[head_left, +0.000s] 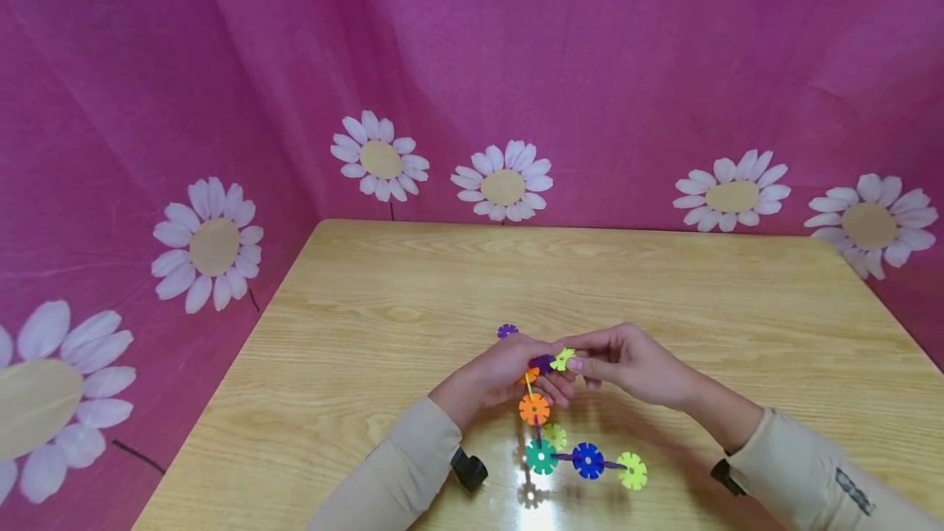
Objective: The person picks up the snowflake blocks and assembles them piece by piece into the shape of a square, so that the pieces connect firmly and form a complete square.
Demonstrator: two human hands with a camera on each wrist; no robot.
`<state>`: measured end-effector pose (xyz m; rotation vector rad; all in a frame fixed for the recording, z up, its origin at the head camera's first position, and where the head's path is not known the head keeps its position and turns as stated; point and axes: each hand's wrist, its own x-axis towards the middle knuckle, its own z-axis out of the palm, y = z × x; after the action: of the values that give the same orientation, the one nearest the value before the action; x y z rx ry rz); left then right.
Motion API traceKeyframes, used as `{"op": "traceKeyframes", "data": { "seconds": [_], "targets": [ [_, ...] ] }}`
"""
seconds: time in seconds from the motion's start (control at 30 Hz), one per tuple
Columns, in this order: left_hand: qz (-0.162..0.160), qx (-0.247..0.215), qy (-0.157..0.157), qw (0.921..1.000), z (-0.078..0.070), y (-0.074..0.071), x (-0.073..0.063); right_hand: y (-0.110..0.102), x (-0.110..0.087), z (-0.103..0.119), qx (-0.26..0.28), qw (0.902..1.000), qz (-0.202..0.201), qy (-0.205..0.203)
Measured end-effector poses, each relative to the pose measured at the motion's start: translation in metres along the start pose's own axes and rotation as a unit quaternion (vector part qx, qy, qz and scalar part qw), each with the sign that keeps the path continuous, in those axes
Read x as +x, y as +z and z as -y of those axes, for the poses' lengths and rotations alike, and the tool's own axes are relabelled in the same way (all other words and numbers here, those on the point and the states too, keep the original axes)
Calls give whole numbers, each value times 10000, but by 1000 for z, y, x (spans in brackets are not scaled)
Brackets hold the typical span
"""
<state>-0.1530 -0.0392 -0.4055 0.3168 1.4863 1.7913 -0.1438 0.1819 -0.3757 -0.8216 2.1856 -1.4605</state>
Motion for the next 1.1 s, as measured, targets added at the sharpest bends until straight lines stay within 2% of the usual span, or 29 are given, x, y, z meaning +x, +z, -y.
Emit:
{"op": "traceKeyframes", "data": {
  "seconds": [0.17,0.27,0.33,0.43,0.57,0.73,0.9,1.1],
  "targets": [
    [0,88,-47,10000,-2,-4,-2,-4,6,-3,-292,9991,-164,270],
    [-57,19,-52,10000,-2,-7,-2,-7,14,-9,-886,9950,-356,306],
    [-115,-62,-47,9999,-3,-10,-2,-6,20,-14,-1442,9885,-376,261],
    [-106,-216,-64,9997,-3,-10,-3,-3,30,-23,-2305,9728,-213,96],
    [47,-242,-114,9996,-5,-7,-3,3,34,-36,-2956,9552,-28,-158],
    [104,-269,-129,9995,-4,-6,0,7,32,-42,-3250,9450,-203,-290],
    [-26,-180,-135,9997,-4,-9,0,9,35,-40,-3282,9443,-179,-183],
    [13,-169,-216,9996,-3,-6,4,9,33,-38,-3340,9421,-213,-222]
  ]
}}
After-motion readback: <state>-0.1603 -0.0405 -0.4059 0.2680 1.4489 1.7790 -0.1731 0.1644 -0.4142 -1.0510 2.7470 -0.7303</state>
